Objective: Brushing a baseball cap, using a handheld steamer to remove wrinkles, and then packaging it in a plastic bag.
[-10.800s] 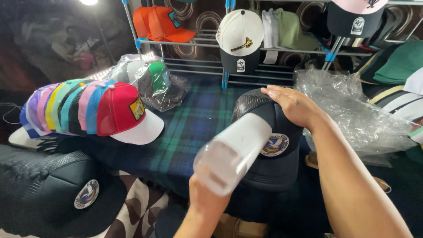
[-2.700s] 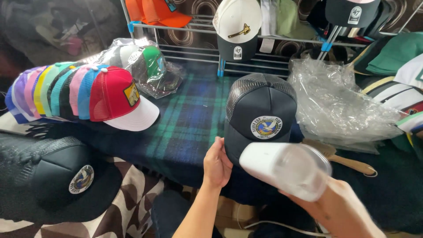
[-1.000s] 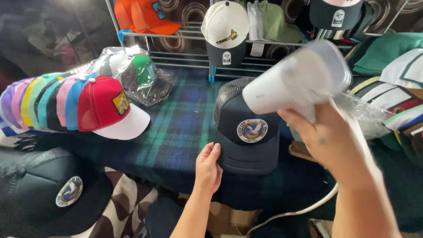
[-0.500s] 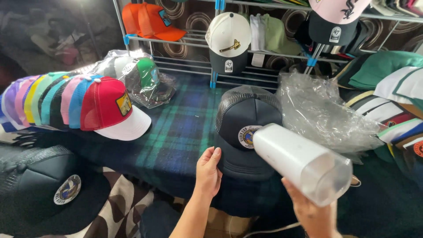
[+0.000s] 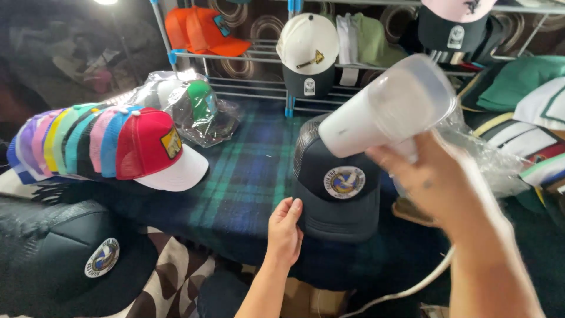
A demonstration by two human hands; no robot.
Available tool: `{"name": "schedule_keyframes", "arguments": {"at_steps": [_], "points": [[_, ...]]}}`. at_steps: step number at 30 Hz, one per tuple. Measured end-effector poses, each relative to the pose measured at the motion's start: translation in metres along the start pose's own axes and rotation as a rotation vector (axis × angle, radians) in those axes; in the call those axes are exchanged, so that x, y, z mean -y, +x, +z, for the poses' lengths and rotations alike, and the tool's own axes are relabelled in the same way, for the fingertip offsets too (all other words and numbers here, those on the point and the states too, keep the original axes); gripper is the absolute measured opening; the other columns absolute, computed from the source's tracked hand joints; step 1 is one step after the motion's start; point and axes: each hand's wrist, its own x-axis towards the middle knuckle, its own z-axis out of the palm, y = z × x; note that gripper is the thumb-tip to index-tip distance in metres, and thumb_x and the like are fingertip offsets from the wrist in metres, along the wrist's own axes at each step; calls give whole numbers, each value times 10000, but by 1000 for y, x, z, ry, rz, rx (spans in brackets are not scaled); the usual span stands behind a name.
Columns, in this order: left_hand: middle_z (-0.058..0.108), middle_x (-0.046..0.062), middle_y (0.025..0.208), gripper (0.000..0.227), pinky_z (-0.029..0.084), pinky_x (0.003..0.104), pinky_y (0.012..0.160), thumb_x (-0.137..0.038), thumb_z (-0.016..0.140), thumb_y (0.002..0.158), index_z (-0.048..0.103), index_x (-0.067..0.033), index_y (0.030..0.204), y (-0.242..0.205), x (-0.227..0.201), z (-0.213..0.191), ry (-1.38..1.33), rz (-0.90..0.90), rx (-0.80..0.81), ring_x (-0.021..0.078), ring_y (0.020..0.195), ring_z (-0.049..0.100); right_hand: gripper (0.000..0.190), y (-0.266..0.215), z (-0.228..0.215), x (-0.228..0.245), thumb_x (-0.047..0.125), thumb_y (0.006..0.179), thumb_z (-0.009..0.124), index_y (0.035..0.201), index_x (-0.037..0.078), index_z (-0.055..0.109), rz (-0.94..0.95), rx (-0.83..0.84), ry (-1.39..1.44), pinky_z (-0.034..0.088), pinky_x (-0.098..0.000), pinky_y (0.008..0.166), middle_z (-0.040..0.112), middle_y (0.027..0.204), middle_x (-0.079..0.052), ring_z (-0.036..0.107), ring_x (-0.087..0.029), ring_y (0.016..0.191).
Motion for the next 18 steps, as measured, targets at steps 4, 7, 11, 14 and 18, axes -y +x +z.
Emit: {"name": "schedule_keyframes", "arguments": {"at_steps": [4,7,11,14,18], "points": [[742,111,933,147,589,272,667,-172,629,1020,632,-25,1031,-4,-15,4,6,-15,43,188,809,715,748,52,-26,-7,522,950,574,1622,256,380,61,-12,1,553,-504,772,658,1334,-164,667,-364,797],[629,11,733,143,456,247,484,-205,633,1033,603,-95,947,-6,-28,7,171,-54,54,103,584,574,715,99,-40,-39,616,996,495,1513,123,492,103,54,-81,562,-528,708,741,971,-291,680,-381,711],[628,9,1078,424,502,298,758,-293,726,884,626,-163,1275,-3,-66,39,757,134,-168,121,947,598,564,129,-46,-86,493,1013,598,1278,-4,588,138,147,222,535,-492,583,630,881,-267,600,-347,657],[590,58,1287,462,471,378,986,-341,639,923,604,-140,1338,13,-85,73,976,472,-67,205,1217,554,520,105,-46,-97,438,998,589,1291,8,614,130,127,201,513,-491,583,617,897,-256,593,-382,677],[588,117,1312,331,402,534,1033,-305,578,994,627,-104,1253,42,-88,120,1292,1004,112,345,1308,519,715,52,-63,-13,416,885,576,1578,316,430,258,160,-5,519,-530,1075,550,1551,1,608,-323,1283]]}}
